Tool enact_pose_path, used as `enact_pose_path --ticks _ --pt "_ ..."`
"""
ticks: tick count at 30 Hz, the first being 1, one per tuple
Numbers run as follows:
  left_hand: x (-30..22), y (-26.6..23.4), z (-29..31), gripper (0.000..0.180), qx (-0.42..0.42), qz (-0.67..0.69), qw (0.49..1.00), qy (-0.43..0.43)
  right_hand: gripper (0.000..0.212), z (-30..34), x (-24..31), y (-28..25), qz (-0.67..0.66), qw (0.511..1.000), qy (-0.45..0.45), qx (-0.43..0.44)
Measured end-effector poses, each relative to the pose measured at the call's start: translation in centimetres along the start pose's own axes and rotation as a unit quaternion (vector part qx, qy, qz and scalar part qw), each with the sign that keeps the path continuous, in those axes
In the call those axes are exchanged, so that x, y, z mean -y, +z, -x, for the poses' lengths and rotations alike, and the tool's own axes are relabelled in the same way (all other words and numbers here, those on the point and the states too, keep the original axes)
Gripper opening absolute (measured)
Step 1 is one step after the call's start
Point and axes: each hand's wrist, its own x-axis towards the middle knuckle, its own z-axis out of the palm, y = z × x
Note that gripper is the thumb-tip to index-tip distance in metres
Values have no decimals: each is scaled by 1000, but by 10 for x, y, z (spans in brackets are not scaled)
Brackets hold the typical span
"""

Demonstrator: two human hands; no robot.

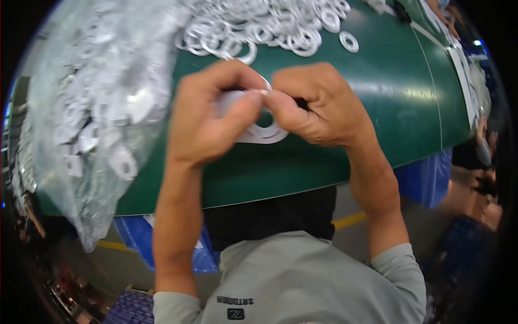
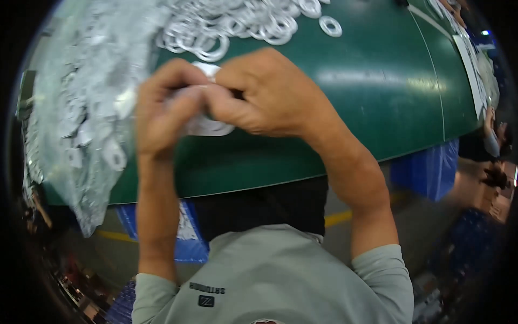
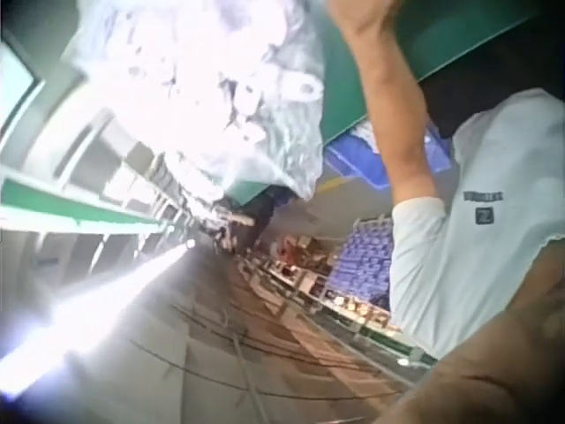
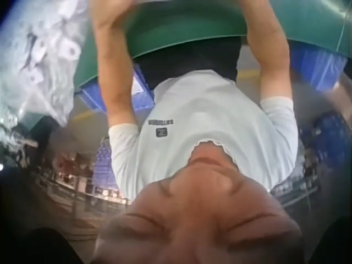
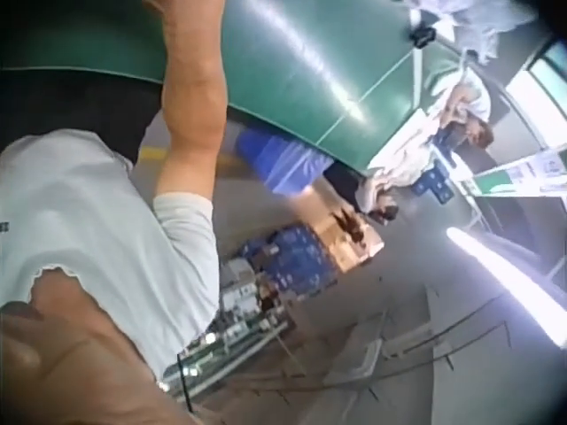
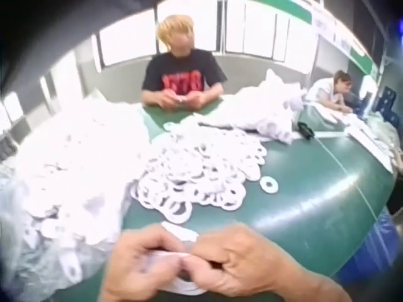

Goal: Sorting and stacking small white plastic circular components on a factory assembly line.

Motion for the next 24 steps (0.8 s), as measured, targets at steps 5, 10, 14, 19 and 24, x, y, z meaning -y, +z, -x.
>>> enact_pose_path --ticks 5,10,14,19,24 --pt "8 8 -1 9 -32 22 999 -30 25 6 -10 3 -12 998 68 -1" --pt "24 23 -6 14 -143 -100 985 -20 15 9 -33 5 -34 973 192 -128" --pt "18 29 -4 17 -147 -137 979 22 13 10 -16 3 -60 953 224 -196" --pt "26 32 2 22 -162 -205 965 18 18 5 -11 25 -127 925 269 -235" --pt "28 43 1 29 -147 -244 958 -3 22 0 -4 29 -365 839 275 -295"
